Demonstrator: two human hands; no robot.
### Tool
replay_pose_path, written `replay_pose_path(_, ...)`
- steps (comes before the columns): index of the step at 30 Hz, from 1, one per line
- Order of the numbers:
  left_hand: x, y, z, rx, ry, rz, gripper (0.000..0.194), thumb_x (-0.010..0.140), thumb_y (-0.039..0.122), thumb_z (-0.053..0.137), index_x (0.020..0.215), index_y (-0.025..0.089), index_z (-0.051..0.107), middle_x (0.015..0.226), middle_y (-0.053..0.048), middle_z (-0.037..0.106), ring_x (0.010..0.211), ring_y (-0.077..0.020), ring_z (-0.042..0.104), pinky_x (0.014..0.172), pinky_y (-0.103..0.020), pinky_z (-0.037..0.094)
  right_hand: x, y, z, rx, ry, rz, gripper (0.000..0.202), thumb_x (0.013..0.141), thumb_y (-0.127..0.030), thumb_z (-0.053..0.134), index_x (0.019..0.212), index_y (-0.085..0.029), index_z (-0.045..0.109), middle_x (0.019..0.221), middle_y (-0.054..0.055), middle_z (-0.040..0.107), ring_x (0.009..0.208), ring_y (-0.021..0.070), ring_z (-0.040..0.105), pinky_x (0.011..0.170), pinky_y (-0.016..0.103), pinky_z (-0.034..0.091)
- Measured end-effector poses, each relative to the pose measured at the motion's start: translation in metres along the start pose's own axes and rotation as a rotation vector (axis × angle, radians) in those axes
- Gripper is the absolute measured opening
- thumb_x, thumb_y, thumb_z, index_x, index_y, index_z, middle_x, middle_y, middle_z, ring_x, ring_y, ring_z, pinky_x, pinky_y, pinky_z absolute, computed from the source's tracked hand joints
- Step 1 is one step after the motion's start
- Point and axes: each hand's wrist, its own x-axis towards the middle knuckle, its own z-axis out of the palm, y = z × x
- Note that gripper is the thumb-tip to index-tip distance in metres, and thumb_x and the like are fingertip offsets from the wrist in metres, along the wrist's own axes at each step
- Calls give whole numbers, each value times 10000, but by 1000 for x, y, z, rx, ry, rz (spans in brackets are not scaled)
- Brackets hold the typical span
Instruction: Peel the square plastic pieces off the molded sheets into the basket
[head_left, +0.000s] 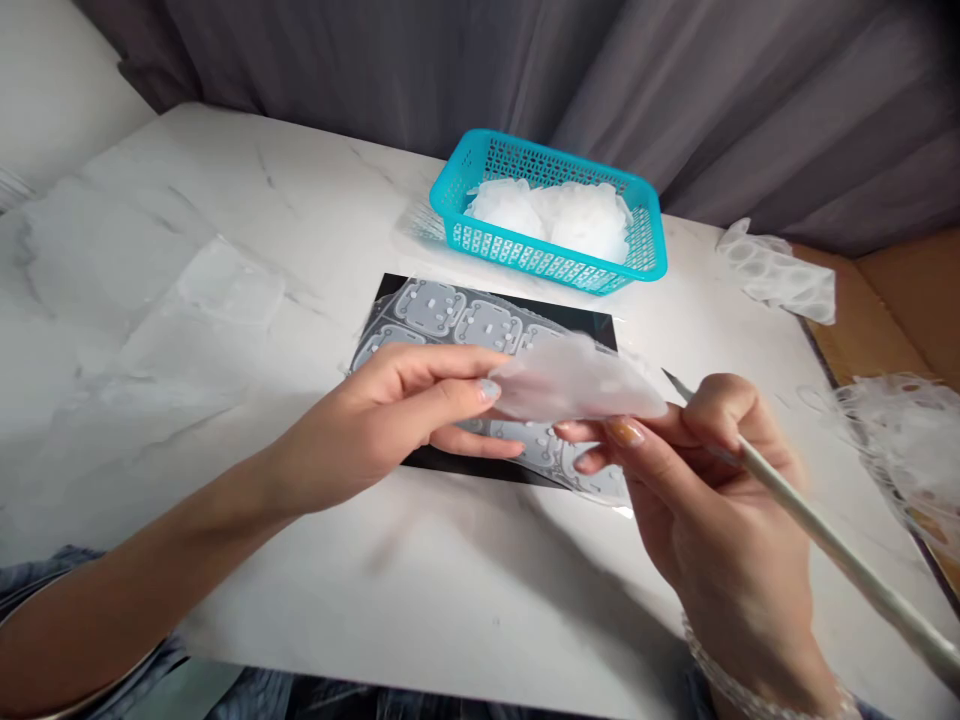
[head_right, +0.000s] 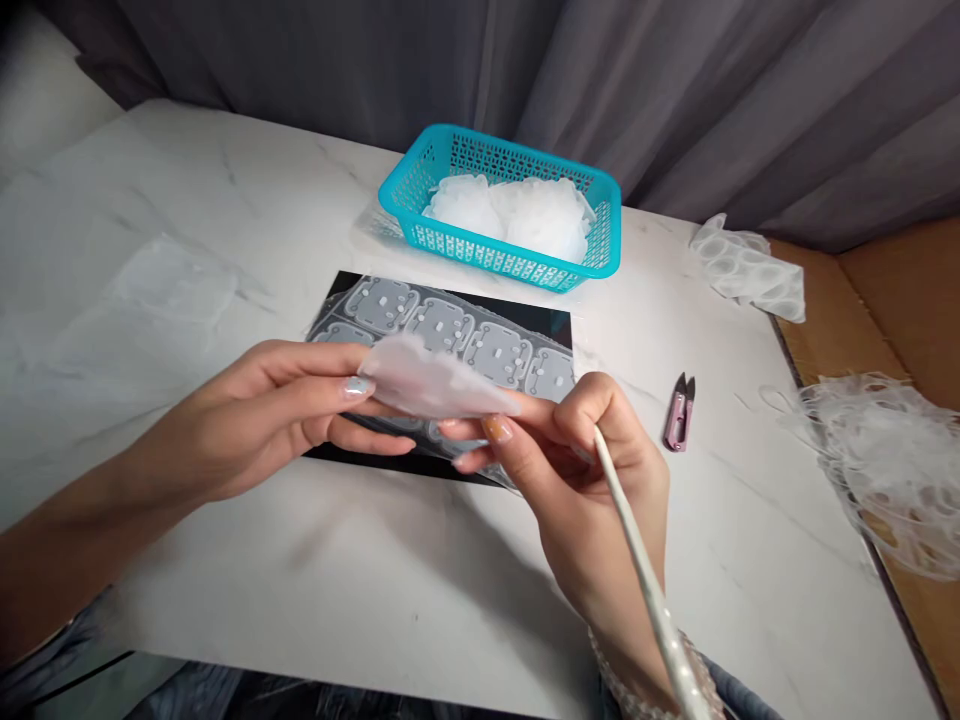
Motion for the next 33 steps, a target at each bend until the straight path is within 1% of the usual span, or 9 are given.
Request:
replay_pose_path(3,0,0,1,20,69,32,239,902,180,605,1049,264,773,1316,-32,660,1289,-274,550,955,-333,555,-3,0,-2,-27,19,-49,360,875,-163,682,723,-248,368,969,30,774,806,207,713,593,310,528)
replay_pose_path(8,0,-1,-1,-205,23,44,403,888,118,552,1213,307,697,1104,-7,761,1066,-200,692,920,-316,563,-8,2,-5,-61,21,-142,300,895,-128,618,727,-249,401,968,30,776,974,238,688,720,356,489)
replay_pose_path(12,-2,-2,-3,-249,8,74,466,886,129,549,1301,324,632,1047,-10,776,1032,-197,706,917,-320,562,-10,5,-8,-63,-20,-180,292,899,-94,587,734,-248,403,987,28,777,925,238,701,812,395,479)
replay_pose_path(16,-3,-3,-2,-158,48,55,478,927,150,561,1364,343,570,1053,-23,774,1000,-188,716,937,-330,554,-14,3,-5,-61,3,-228,295,888,-94,614,729,-248,419,1011,27,772,913,248,713,773,396,513)
replay_pose_path(19,-4,-3,0,-110,48,33,478,935,179,577,1387,330,550,1048,-28,775,1017,-196,714,948,-323,550,-13,-1,0,-32,98,-305,293,871,-101,654,746,-248,432,1201,16,714,847,222,726,681,359,547)
replay_pose_path(21,-4,-3,1,-75,45,16,484,931,182,591,1390,330,546,1025,-20,779,1014,-199,717,932,-310,560,-10,-3,2,-16,96,-273,320,853,-110,690,746,-243,420,1277,18,677,776,192,726,612,322,546)
replay_pose_path(24,-4,-4,1,-26,21,12,463,930,170,598,1360,339,576,1032,-8,780,1007,-191,721,925,-285,562,-5,-2,1,6,12,-127,388,829,-132,738,726,-239,379,1097,17,756,746,171,721,573,270,543)
replay_pose_path(27,-3,-5,2,-15,-9,15,430,940,152,584,1316,358,613,1068,6,771,1030,-169,714,939,-241,546,-4,1,1,27,16,-46,414,829,-135,745,705,-235,363,922,-16,788,756,146,725,586,223,548)
replay_pose_path(33,-2,-8,2,-92,-28,-20,418,947,138,574,1298,360,626,1140,-5,747,1036,-180,711,921,-237,560,-5,0,5,52,70,-59,441,829,-128,744,671,-235,347,890,-29,792,878,161,746,609,202,556)
